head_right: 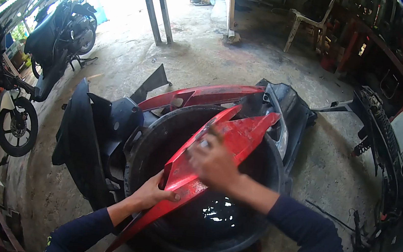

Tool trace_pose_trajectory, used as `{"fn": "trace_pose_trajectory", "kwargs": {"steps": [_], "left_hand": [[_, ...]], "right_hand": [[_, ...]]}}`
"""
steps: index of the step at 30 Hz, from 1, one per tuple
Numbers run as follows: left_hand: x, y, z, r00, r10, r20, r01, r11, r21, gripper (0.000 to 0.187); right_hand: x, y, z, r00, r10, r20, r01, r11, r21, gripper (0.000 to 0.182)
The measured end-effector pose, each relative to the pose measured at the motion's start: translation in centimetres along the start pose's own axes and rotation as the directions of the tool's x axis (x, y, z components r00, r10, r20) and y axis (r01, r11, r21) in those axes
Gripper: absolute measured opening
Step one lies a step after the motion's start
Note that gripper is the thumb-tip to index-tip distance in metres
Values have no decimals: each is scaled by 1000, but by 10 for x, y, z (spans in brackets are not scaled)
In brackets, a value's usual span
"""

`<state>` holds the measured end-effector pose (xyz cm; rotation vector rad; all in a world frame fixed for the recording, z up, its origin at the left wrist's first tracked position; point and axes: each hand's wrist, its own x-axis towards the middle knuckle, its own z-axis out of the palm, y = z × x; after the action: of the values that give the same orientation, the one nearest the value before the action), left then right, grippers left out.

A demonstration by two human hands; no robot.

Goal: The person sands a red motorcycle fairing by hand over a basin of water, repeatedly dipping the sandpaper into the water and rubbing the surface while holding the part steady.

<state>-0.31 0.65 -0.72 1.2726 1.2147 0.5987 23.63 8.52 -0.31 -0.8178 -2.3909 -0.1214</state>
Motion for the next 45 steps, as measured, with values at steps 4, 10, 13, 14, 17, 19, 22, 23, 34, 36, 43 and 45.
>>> {"fn": "trace_pose_trajectory", "kwargs": {"steps": [4,10,13,14,17,19,22,23,34,36,43,45], "left_hand": [[2,-5,2,1000,1,-4,-1,1000,16,92],[1,-14,2,1000,-16,-21,17,999,50,97],[4,-7,1,1000,-2,-19,3,999,51,99],[4,-4,0,1000,-8,-19,10,997,82,99],[5,-8,0,1000,-16,-16,17,997,74,98],[7,-15,1,1000,8,-19,-7,997,83,98],[5,-12,-1,1000,-11,-15,13,990,140,99],[6,-14,-1,1000,-12,-11,13,995,102,98],[3,-7,5,1000,-2,5,3,999,-38,96],[2,-7,5,1000,8,-1,-8,1000,-27,96],[1,-4,5,1000,14,6,-14,1000,-14,96],[5,-7,2,1000,6,24,-6,1000,-28,96]], "right_hand": [[0,-3,-4,999,-29,26,27,997,78,35],[-4,-39,-2,997,-73,34,69,992,104,34],[-4,6,1,999,37,11,-38,996,82,32],[-2,26,10,991,133,-7,-133,990,38,31],[3,-7,5,998,19,52,-17,999,-38,28],[5,-50,0,992,-129,-16,130,988,83,21],[9,-6,2,1000,-5,3,4,1000,13,18],[2,32,19,998,-54,32,58,988,-145,21],[-9,38,10,994,104,35,-107,990,89,37],[-15,-7,4,995,-47,92,41,997,59,40],[-11,51,5,988,115,103,-122,991,63,36],[-9,5,5,990,3,140,-1,1000,-17,38]]}}
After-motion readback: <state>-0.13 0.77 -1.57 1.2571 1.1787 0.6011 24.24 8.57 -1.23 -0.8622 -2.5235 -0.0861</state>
